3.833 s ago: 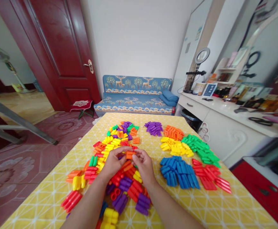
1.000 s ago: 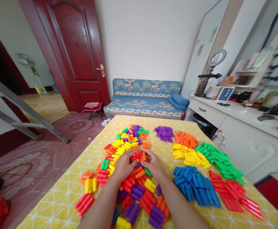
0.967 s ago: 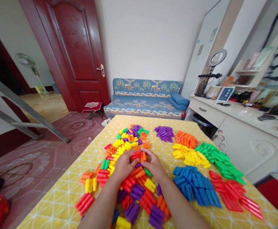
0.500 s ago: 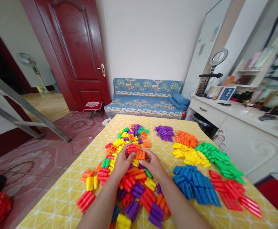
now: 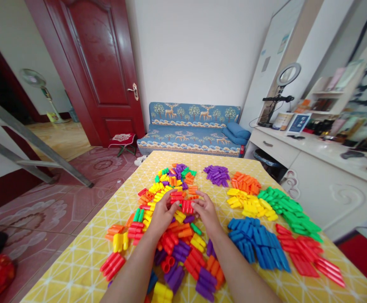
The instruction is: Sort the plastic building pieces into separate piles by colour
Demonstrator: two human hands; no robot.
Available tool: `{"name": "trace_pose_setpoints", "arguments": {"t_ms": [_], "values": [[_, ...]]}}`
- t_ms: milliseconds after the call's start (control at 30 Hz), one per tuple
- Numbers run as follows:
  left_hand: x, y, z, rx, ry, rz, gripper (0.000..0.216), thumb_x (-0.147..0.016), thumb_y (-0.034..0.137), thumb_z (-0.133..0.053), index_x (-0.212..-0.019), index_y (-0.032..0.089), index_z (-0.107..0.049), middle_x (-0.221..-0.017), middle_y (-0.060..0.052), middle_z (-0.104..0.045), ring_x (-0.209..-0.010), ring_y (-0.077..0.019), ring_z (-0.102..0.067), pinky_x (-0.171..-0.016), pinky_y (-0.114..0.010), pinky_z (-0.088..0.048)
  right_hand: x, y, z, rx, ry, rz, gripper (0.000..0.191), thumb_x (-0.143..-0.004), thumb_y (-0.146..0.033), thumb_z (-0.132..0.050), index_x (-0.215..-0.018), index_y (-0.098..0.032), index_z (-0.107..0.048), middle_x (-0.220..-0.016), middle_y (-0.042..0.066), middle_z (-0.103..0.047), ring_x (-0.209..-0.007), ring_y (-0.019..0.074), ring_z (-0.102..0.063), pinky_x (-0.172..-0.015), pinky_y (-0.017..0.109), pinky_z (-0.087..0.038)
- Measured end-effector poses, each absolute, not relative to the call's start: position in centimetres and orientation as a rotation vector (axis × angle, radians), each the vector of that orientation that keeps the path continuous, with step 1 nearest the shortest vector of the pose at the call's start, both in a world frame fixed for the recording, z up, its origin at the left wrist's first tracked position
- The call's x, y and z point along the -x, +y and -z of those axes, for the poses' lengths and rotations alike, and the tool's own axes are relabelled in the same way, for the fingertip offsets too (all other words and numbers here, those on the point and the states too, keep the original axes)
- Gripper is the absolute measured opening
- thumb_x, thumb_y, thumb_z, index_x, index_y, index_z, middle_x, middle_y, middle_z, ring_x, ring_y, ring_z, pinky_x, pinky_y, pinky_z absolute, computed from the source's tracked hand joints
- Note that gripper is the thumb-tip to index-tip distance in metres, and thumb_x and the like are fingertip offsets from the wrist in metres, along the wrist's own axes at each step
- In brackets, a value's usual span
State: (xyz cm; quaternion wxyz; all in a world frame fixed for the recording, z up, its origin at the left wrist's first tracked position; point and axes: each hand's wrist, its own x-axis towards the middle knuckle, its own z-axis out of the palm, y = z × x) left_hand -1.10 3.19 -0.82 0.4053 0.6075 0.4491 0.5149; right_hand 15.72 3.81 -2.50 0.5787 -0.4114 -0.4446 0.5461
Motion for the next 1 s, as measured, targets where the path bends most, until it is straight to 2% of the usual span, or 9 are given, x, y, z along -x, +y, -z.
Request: {"name": "trace_pose_setpoints", "arguments": {"t_ms": [100,200,300,400,467,633,800,900,1000], "values": [[1.2,3.2,1.0,-1.534,1.164,-1.297,0.055,-0.083,0.035,-0.058,-0.133,0.016,-0.046,-0.074,0.000,-0.064,-0.068,-0.0155,-0.063,-0.064,-0.026,-0.050,-15.6,3.5,2.1,0.906,-1.043,-1.260,0.046,-0.071,-0.033,-0.070,-0.113,-0.021,-0.055,-0.084,0.001,-0.064,-0.057,0.0113,-0.057,-0.047,0.022,-0.046],[1.2,3.1,1.0,-1.509,1.186,-1.290,0.059,-0.084,0.037,-0.056,-0.137,0.017,-0.042,-0.070,0.001,-0.064,-0.066,-0.0156,-0.063,-0.061,-0.025,-0.049,-15.4,3.2,1.5,0.871,-1.067,-1.165,0.041,-0.075,-0.034,-0.067,-0.112,-0.022,-0.059,-0.100,0.005,-0.065,-0.074,0.0163,-0.063,-0.061,0.029,-0.054],[1.2,3.1,0.9,-1.534,1.127,-1.255,0.053,-0.084,0.037,-0.055,-0.133,0.017,-0.049,-0.086,-0.004,-0.070,-0.076,-0.0176,-0.066,-0.071,-0.029,-0.052,-15.0,2.9,1.3,0.874,-1.193,-0.964,0.029,-0.078,-0.027,-0.063,-0.106,-0.024,-0.064,-0.105,0.006,-0.064,-0.094,0.0208,-0.062,-0.072,0.032,-0.055],[1.0,3.0,0.7,-1.611,1.057,-1.248,0.046,-0.083,0.032,-0.057,-0.127,0.018,-0.056,-0.111,-0.007,-0.068,-0.093,-0.0194,-0.064,-0.084,-0.031,-0.050,-14.7,2.8,1.4,0.857,-1.414,-0.760,0.025,-0.079,-0.017,-0.056,-0.098,-0.025,-0.070,-0.107,0.006,-0.060,-0.104,0.0207,-0.058,-0.078,0.030,-0.054],[1.0,2.8,0.5,-1.657,1.036,-1.257,0.047,-0.081,0.026,-0.059,-0.127,0.018,-0.056,-0.118,-0.007,-0.065,-0.096,-0.0192,-0.063,-0.087,-0.031,-0.049,-14.6,2.6,1.4,0.833,-1.505,-0.712,0.032,-0.079,-0.011,-0.051,-0.099,-0.026,-0.070,-0.109,0.005,-0.059,-0.105,0.0198,-0.057,-0.079,0.030,-0.053],[1.2,2.2,0.0,-1.718,1.078,-1.193,0.059,-0.081,0.026,-0.060,-0.138,0.021,-0.045,-0.123,-0.008,-0.063,-0.083,-0.0185,-0.065,-0.076,-0.031,-0.052,-14.8,2.1,0.7,0.831,-1.538,-0.722,0.035,-0.079,-0.011,-0.052,-0.105,-0.027,-0.069,-0.112,0.005,-0.061,-0.108,0.0200,-0.056,-0.089,0.033,-0.049],[1.3,2.3,0.0,-1.687,1.079,-1.225,0.051,-0.080,0.035,-0.063,-0.129,0.021,-0.056,-0.130,-0.008,-0.060,-0.111,-0.0254,-0.059,-0.096,-0.037,-0.046,-14.7,1.7,0.1,0.885,-1.526,-0.714,0.017,-0.080,-0.022,-0.060,-0.093,-0.025,-0.071,-0.107,0.005,-0.063,-0.103,0.0203,-0.058,-0.085,0.031,-0.049],[1.2,2.6,0.3,-1.653,1.076,-1.229,0.047,-0.080,0.037,-0.063,-0.124,0.020,-0.060,-0.125,-0.008,-0.063,-0.112,-0.0246,-0.059,-0.099,-0.038,-0.044,-14.4,1.8,0.5,0.928,-1.507,-0.701,0.011,-0.078,-0.021,-0.062,-0.086,-0.024,-0.069,-0.103,0.004,-0.064,-0.100,0.0199,-0.059,-0.079,0.029,-0.050],[1.2,2.6,0.2,-1.676,1.081,-1.209,0.047,-0.082,0.037,-0.062,-0.125,0.020,-0.059,-0.126,-0.008,-0.063,-0.111,-0.0245,-0.059,-0.099,-0.038,-0.044,-14.2,2.0,0.9,0.977,-1.462,-0.748,0.020,-0.076,-0.020,-0.062,-0.096,-0.024,-0.065,-0.101,0.003,-0.066,-0.094,0.0192,-0.061,-0.076,0.029,-0.050]]}}
